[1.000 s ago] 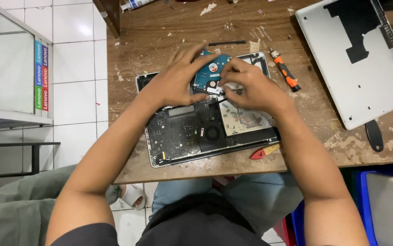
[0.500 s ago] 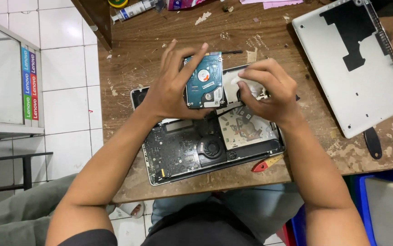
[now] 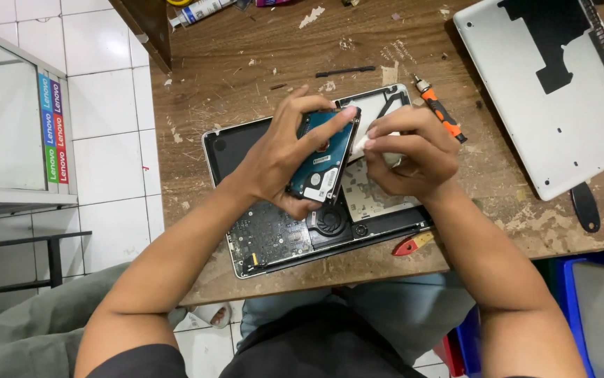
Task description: The person wipes the exterior surfaces of two hard drives with a white cloth, handling them one at a time. The first drive is cleaned and set aside, then a second drive is retrieved from a red box and cleaned in the same manner.
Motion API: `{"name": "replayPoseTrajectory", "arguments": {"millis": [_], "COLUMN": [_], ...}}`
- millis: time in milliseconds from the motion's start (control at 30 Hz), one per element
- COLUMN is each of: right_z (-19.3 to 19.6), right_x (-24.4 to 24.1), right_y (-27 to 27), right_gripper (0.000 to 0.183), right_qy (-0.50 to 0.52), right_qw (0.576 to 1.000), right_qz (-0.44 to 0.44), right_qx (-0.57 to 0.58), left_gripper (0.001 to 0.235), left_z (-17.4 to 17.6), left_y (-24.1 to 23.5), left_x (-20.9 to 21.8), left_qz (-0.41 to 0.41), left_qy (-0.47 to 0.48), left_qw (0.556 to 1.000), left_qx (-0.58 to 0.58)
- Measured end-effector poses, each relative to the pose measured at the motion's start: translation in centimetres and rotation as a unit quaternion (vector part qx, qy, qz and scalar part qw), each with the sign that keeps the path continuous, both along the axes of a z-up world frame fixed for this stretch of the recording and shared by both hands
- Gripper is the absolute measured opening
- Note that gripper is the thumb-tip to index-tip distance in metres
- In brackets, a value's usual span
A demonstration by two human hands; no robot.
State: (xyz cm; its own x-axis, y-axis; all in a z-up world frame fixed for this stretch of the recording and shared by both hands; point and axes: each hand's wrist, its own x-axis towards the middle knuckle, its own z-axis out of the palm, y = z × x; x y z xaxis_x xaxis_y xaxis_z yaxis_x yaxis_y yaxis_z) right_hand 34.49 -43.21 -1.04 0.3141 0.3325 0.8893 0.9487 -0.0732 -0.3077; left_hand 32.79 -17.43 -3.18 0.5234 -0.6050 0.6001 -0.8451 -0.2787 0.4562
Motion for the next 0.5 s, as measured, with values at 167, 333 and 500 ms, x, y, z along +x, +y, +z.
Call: {"name": "replayPoseTrajectory", "arguments": {"millis": [167, 333, 500], "right_z": [0.2, 0.2, 0.5], "right_x": [-0.4, -1.3, -1.2], "right_y": [0.0, 0.4, 0.0], "right_gripper": [0.004, 0.006, 0.01], "right_qy": [-0.021, -0.009, -0.03], "right_qw": [1.0, 0.999, 0.999], "right_qz": [0.001, 0.043, 0.014], "right_qx": [-0.001, -0.019, -0.043], "left_gripper": [0.1, 0.1, 0.102], "left_z": [-0.2, 0.0, -0.6], "left_y": [0.0, 0.0, 0.0], "left_x": [0.0, -0.1, 0.0], "left_qz": [-0.002, -0.004, -0.005], "left_qy": [-0.002, -0.013, -0.024], "left_qw": [1.0, 1.0, 1.0], "left_qx": [0.001, 0.014, 0.018]}}
